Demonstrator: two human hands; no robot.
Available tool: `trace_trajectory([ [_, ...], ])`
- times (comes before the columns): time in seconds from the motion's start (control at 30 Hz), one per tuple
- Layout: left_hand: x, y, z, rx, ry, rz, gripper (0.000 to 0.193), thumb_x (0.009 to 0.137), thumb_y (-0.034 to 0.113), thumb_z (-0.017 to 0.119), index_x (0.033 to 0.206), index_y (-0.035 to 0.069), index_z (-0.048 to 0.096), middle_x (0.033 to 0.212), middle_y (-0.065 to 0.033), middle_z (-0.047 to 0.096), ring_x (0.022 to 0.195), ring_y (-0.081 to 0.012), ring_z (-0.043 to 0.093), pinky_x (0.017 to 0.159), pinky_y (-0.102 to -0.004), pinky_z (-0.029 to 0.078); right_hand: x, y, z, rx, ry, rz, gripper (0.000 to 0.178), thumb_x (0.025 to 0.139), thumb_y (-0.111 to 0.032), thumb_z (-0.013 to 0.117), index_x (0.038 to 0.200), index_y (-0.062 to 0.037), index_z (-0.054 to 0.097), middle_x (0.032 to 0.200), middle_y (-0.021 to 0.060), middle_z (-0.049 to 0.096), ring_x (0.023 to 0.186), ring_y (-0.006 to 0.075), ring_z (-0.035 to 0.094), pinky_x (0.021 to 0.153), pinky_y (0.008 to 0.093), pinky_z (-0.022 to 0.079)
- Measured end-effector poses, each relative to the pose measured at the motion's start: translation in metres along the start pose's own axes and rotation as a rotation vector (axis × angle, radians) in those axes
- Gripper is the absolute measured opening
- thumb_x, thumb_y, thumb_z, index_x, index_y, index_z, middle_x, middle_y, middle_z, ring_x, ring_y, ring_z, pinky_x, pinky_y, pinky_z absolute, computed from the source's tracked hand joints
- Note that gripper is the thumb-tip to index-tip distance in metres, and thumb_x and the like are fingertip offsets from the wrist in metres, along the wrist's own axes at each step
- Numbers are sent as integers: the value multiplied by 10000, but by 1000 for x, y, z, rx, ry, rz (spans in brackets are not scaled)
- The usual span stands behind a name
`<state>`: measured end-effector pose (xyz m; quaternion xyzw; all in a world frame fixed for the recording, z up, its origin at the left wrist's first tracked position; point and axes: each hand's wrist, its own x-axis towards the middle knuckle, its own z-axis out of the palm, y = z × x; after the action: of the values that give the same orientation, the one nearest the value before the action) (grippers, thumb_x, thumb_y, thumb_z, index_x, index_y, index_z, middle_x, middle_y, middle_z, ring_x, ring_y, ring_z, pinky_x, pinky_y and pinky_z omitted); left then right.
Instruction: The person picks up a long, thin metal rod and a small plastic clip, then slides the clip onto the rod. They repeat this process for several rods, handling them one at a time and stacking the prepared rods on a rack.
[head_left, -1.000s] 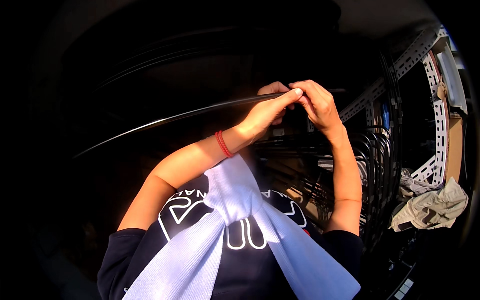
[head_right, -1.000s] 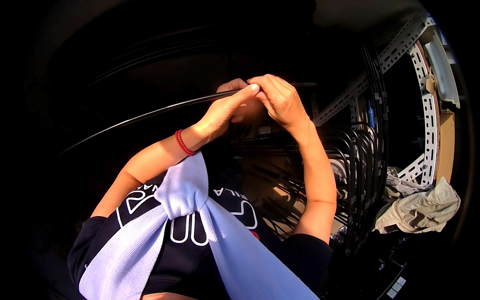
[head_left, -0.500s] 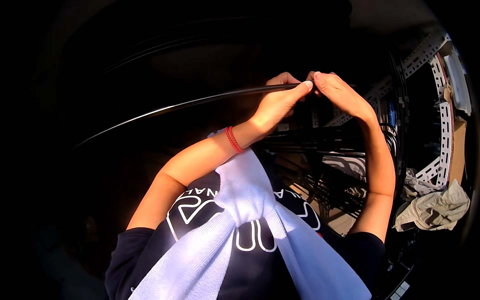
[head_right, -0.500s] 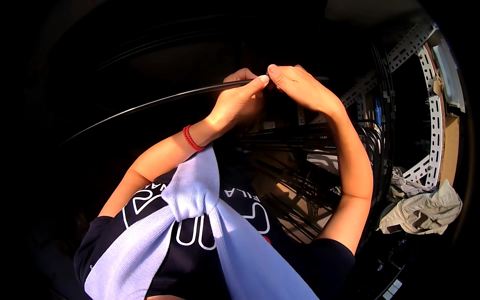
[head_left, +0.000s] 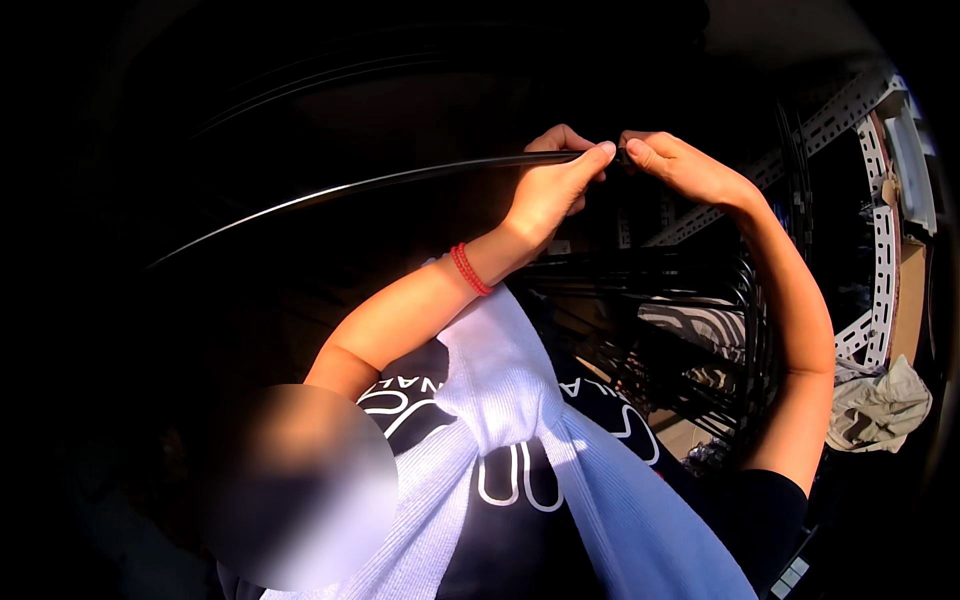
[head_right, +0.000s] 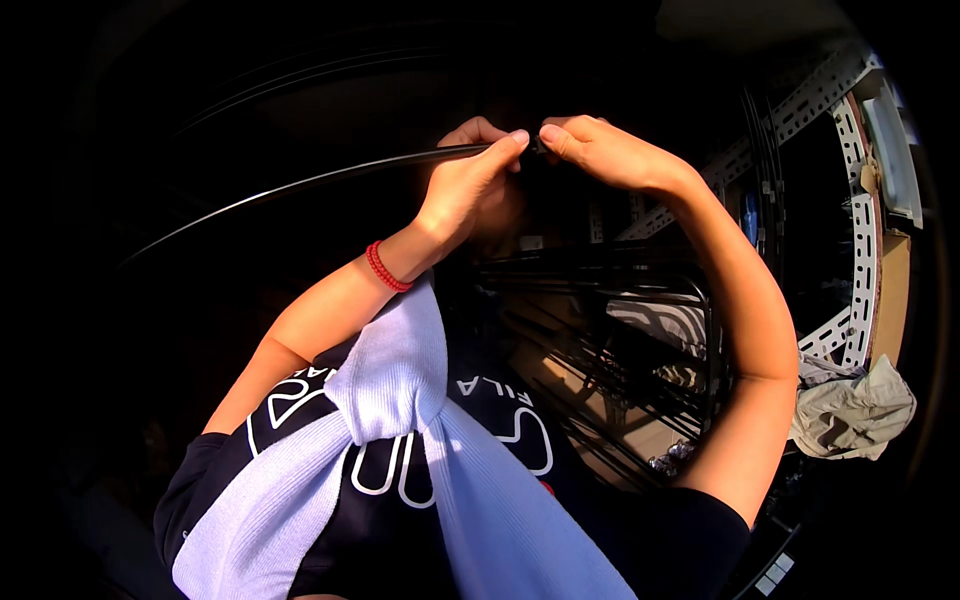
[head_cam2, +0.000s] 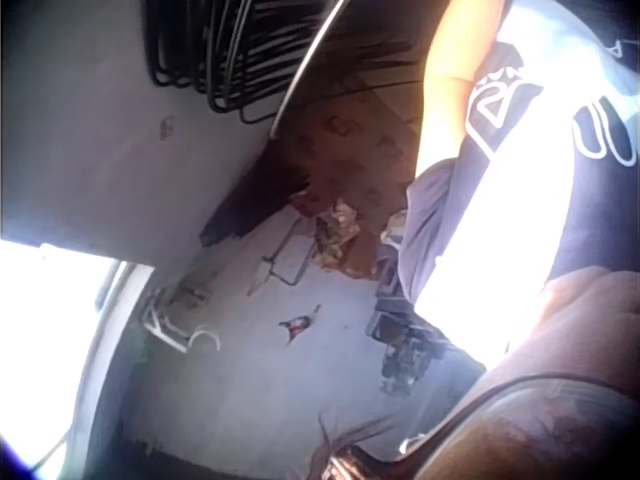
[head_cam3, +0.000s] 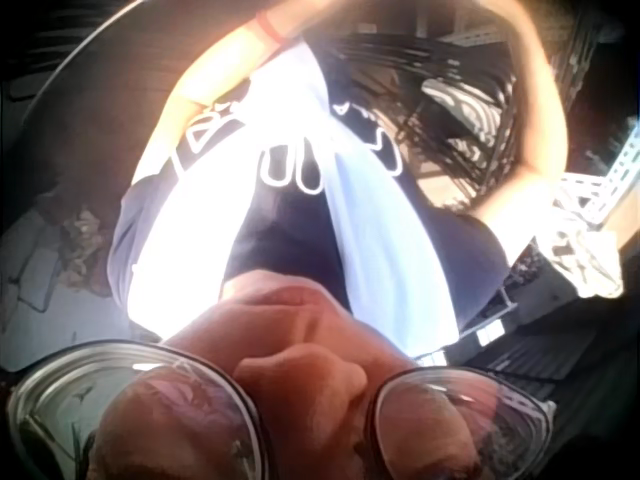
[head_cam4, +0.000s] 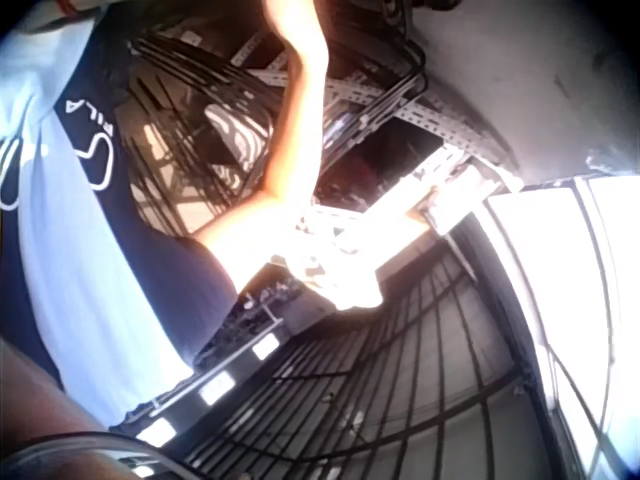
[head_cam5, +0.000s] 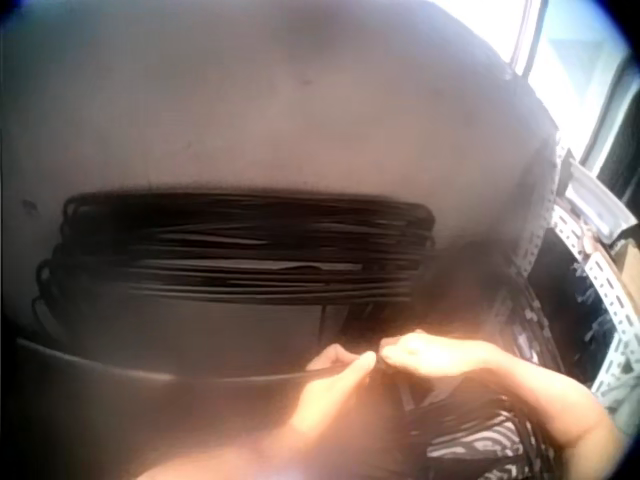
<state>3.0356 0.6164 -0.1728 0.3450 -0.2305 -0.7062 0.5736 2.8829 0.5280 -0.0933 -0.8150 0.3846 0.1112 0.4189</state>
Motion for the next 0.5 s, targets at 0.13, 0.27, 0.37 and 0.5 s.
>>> trace_trajectory([
  [0.13, 4, -7, -5, 33, -49, 82, 222, 800, 220, 646, 755, 74, 485, 625, 6, 521, 431, -3, 357, 373, -147, 244, -1, -7, 7, -52, 79, 64, 404, 925, -318, 341, 771, 25, 489, 656, 85, 487, 629, 183, 441, 607, 323, 386],
  [0.27, 8, -15, -3, 129, -76, 215, 312, 773, 295, 677, 759, 74, 456, 590, 22, 486, 454, 2, 370, 374, -143, 268, -11, -28, 20, -200, 259, 111, 340, 913, -249, 361, 801, 53, 471, 686, 168, 505, 670, 278, 490, 647, 364, 394],
  [0.37, 6, -12, -1, 171, -18, 215, 384, 717, 325, 727, 716, 68, 441, 543, 28, 463, 434, -6, 367, 367, -158, 296, -11, -19, 23, -250, 265, 121, 336, 915, -252, 356, 830, 50, 479, 752, 196, 528, 734, 316, 509, 679, 374, 403],
  [0.5, 7, -13, 0, 189, 55, 266, 398, 691, 318, 751, 677, 71, 439, 542, 21, 472, 445, -16, 403, 372, -160, 311, -8, -20, 22, -282, 251, 150, 342, 918, -259, 347, 850, 45, 487, 801, 214, 536, 780, 336, 513, 715, 378, 409],
])
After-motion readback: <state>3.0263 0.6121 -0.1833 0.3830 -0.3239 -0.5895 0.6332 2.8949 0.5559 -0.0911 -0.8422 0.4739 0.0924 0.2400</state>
